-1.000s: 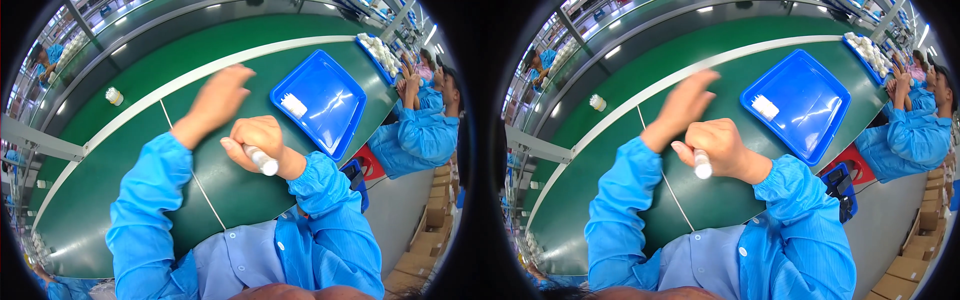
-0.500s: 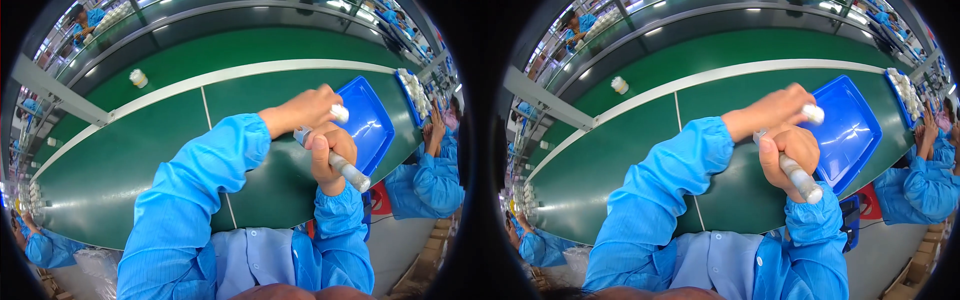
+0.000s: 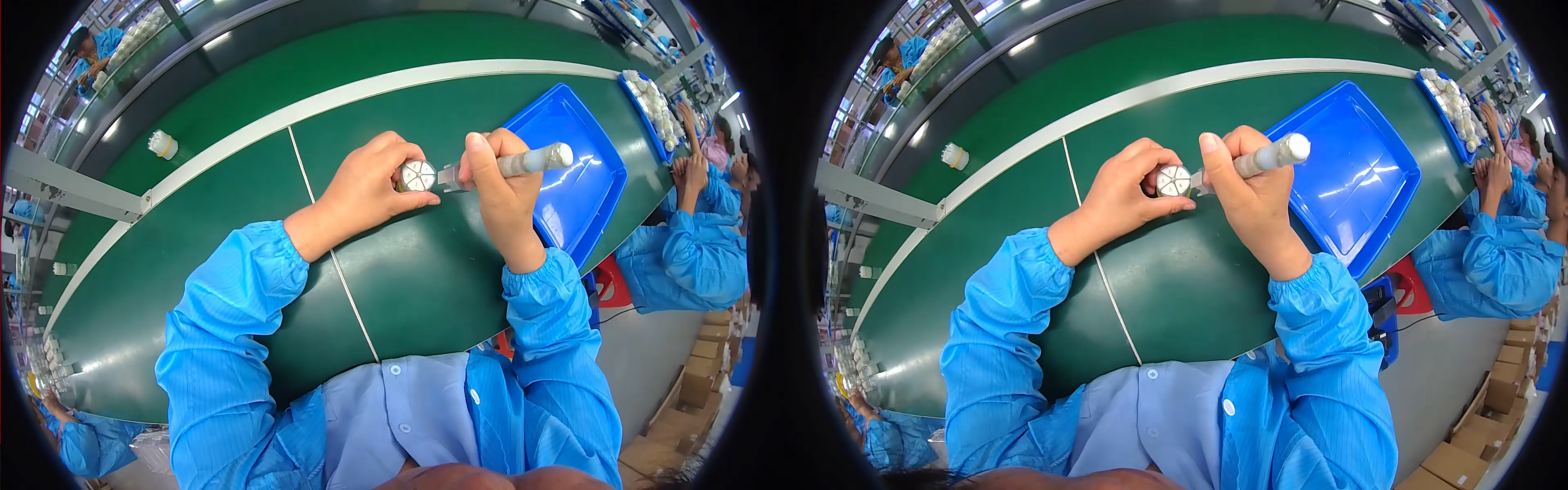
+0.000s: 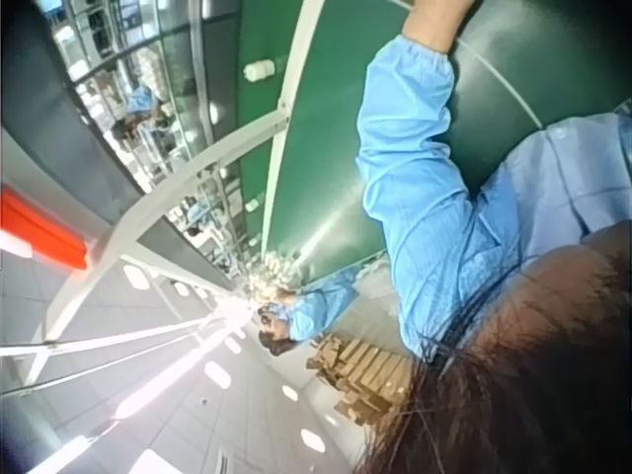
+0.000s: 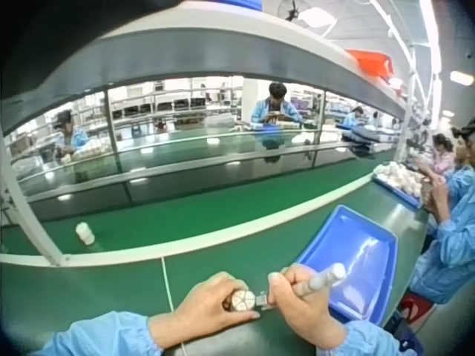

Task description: The person assembles small white plastic components on an industrial production line, using a pneumatic screwdriver to join the parts.

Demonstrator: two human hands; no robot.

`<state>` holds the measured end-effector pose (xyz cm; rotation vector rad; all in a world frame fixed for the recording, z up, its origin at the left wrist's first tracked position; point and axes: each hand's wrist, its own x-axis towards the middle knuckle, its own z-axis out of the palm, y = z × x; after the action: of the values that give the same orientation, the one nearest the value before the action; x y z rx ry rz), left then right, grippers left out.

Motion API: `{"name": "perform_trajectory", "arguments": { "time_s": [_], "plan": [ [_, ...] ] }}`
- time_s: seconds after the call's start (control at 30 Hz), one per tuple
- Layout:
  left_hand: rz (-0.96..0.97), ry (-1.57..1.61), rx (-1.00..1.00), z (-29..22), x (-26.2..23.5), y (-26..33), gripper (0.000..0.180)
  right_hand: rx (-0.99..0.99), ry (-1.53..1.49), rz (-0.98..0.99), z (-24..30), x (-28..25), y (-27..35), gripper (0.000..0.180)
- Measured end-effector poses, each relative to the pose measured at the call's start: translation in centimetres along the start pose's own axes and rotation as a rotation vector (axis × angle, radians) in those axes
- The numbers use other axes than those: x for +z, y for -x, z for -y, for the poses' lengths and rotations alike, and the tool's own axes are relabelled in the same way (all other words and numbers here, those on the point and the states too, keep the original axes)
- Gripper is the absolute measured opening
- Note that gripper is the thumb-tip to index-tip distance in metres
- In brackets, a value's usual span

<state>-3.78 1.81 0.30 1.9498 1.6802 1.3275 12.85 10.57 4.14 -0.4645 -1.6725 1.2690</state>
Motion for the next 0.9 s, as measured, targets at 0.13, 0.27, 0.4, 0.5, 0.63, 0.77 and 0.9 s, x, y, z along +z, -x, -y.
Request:
{"name": "perform_trajectory", "arguments": {
  "time_s": [0.13, 0.27, 0.4, 0.5, 0.63, 0.77, 0.9],
  "plan": [
    [-0.053, -0.055, -0.063, -0.7, 1.2, 0.6, 0.05, 0.047, -0.026, -0.002, 0.0, 0.2, -0.1, 0.034],
    [-0.085, -0.085, -0.077, -0.8, 1.5, 0.5, 0.052, 0.046, 0.06, 0.025, -0.3, 0.3, -0.1, 0.035],
    [-0.083, -0.082, -0.085, -0.9, 1.5, 0.5, 0.051, 0.119, 0.099, 0.008, -0.4, 0.6, -0.3, 0.037],
    [-0.046, -0.082, -0.109, -1.0, 1.2, 0.5, 0.051, 0.136, 0.092, 0.028, -0.5, 0.5, -0.3, 0.036],
    [-0.071, -0.066, -0.077, -0.7, 1.3, 0.9, 0.047, 0.166, -0.06, 0.001, -0.3, 0.0, -0.3, 0.034],
    [-0.042, -0.075, 0.024, -1.0, 1.0, 0.7, 0.043, 0.143, -0.095, -0.045, -0.1, -0.4, -0.7, 0.034],
    [0.005, -0.047, 0.012, -0.9, 1.0, 0.4, 0.043, 0.164, -0.052, 0.005, -0.4, -0.5, -1.0, 0.035]
  ]
}}
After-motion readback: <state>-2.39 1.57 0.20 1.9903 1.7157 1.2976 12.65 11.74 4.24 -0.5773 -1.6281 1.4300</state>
